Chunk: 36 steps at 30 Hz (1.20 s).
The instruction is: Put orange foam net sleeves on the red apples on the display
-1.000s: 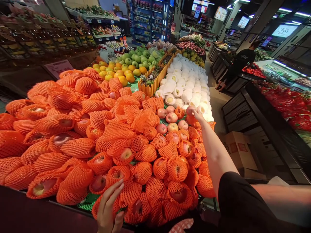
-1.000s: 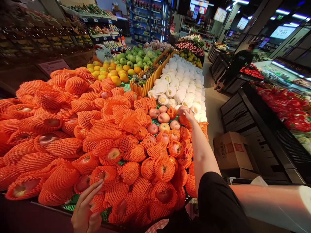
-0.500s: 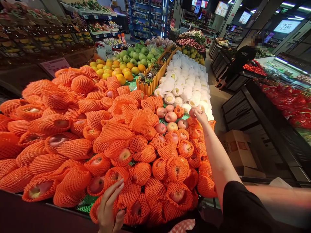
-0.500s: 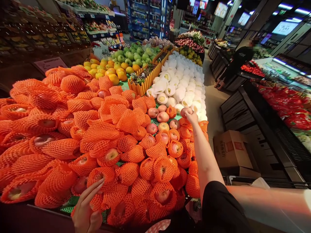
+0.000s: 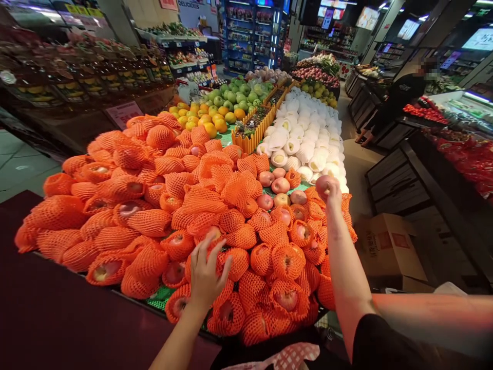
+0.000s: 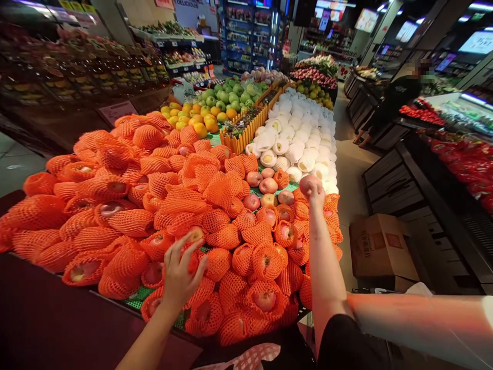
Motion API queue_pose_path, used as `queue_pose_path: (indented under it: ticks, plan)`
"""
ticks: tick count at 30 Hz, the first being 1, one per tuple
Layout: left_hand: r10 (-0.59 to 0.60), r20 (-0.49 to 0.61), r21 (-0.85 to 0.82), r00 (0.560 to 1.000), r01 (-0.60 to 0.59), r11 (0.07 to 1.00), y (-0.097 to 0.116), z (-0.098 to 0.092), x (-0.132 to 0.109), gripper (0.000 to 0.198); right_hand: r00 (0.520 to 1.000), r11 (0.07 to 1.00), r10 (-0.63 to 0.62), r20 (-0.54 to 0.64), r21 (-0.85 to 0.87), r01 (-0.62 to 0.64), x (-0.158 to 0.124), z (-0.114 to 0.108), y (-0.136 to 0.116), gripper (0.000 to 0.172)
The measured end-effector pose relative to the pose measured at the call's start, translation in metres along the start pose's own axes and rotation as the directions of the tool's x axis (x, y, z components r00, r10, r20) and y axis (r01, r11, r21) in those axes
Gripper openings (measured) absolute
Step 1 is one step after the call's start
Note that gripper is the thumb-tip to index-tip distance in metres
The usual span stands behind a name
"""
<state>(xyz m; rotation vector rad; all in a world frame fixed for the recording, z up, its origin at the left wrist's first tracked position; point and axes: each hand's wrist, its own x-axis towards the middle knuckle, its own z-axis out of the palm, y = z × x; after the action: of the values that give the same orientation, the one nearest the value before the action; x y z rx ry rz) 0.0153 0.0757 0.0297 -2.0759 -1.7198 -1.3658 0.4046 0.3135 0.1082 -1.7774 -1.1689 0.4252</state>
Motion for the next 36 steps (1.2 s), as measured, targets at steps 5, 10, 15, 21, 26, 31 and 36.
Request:
queue_pose_path:
  ticks: [5,10,15,21,26,31,36]
  plan:
    - [-0.181,0.036,0.115,0.983,0.176,0.978,-0.008,0.001,0.050,0.036,0.901,0.855,-0.090,0.424,0.497,-0.148,-0.104,-0.035,-0.014,0.074]
    - [-0.545,0.024,0.203,0.838,0.530,0.824,-0.012,0.004,0.068,0.061,0.781,0.932,-0.194,0.594,0.360,-0.042,-0.216,-0.036,-0.042,0.056]
    - [-0.474,-0.029,0.073,0.880,0.474,0.877,-0.010,-0.014,0.051,0.045,0.540,0.913,-0.264,0.799,0.027,0.407,-0.293,-0.020,-0.055,0.073]
    - [-0.307,-0.099,-0.113,0.947,0.296,0.948,-0.001,-0.045,0.024,0.029,0.227,0.524,-0.244,0.943,-0.068,0.849,-0.329,0.018,-0.054,0.067]
    - [-0.527,0.039,-0.488,0.849,0.477,0.731,0.013,-0.058,-0.004,0.024,0.202,0.453,-0.140,0.969,-0.119,0.884,-0.335,0.039,-0.044,0.091]
    - [-0.605,0.196,-0.705,0.772,0.540,0.460,0.025,-0.055,-0.031,0.027,0.204,0.533,-0.205,0.957,-0.065,0.843,-0.333,0.034,-0.032,0.074]
    - [-0.611,0.258,-0.751,0.749,0.553,0.362,0.033,-0.055,-0.046,0.034,0.244,0.688,-0.377,0.893,0.093,0.720,-0.328,0.010,-0.032,0.076]
